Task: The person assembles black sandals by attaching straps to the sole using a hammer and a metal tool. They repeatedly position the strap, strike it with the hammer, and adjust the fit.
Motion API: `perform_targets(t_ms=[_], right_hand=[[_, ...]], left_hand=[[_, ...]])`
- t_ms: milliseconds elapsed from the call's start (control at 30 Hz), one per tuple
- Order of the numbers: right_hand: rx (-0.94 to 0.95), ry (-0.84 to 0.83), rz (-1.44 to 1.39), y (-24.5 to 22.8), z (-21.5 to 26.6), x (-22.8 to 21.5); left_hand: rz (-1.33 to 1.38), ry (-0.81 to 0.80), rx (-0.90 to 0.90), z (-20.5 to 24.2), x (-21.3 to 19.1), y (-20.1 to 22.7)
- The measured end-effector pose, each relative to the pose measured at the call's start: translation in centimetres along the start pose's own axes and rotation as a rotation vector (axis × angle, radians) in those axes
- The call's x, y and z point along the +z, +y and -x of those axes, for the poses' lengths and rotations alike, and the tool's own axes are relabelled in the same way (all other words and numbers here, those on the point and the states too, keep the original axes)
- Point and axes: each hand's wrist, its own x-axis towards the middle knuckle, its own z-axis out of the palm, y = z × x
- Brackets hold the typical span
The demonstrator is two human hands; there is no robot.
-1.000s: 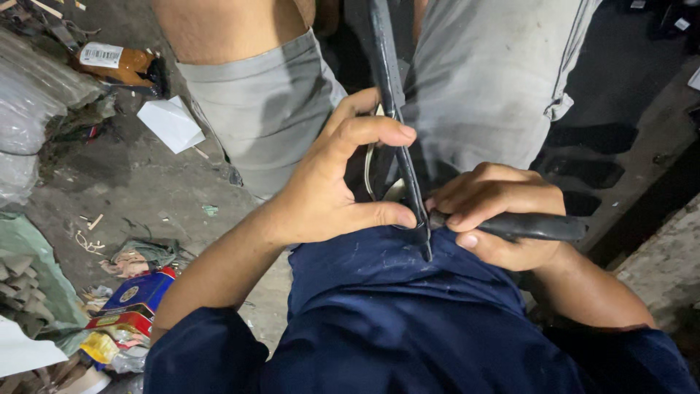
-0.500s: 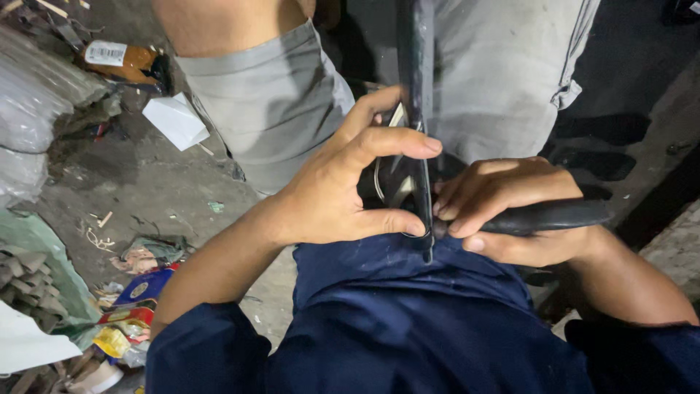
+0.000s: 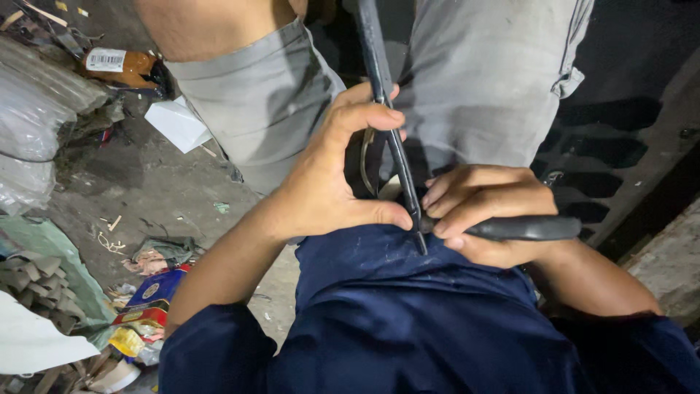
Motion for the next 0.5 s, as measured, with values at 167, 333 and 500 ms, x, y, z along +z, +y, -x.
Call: perform_targets(t_ms=[167, 333, 500], right_hand=[[0.011, 0.015, -0.043, -0.5, -0.2, -0.3], [-0.016, 0.003, 0.002, -1.3, -0.8, -1.4], [0.004, -0.045, -0.066, -1.6, -1.9, -1.7]], left_hand=[[-0.205, 0.000, 0.112, -0.3, 0.2, 0.9], [-0.144, 0.000, 0.102, -1.0, -1.8, 2.6], [0.206, -0.023, -0.177, -1.7, -4.6, 4.5]])
